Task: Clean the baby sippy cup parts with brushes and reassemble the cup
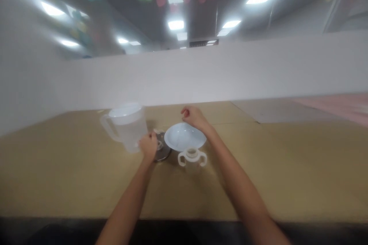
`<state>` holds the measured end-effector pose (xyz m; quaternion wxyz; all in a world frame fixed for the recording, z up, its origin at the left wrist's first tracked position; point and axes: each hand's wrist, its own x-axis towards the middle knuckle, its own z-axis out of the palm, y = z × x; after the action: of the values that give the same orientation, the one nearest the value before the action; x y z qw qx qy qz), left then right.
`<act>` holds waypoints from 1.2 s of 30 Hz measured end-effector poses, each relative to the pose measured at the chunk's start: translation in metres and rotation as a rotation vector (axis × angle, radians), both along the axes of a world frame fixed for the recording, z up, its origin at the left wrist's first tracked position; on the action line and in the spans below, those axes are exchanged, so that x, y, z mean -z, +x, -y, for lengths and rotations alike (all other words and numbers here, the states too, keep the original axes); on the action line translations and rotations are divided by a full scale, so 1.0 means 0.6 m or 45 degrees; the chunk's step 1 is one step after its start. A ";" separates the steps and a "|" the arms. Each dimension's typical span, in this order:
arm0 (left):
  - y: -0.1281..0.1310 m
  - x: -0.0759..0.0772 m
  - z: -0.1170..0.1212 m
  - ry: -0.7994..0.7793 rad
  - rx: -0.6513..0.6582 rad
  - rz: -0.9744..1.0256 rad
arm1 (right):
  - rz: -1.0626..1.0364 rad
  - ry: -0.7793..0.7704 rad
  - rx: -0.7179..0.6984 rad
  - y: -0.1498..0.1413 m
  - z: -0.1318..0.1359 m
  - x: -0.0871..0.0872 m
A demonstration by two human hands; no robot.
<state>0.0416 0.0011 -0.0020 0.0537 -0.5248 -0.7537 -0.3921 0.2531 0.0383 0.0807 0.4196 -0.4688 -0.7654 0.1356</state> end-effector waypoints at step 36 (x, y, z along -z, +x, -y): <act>0.064 0.021 -0.007 0.224 1.320 0.974 | -0.426 0.926 0.204 -0.028 0.126 -0.074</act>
<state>0.0798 0.0055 -0.0143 -0.3719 -0.6374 -0.3339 -0.5864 0.2366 -0.0372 0.1250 0.6860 -0.3194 -0.6457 -0.1028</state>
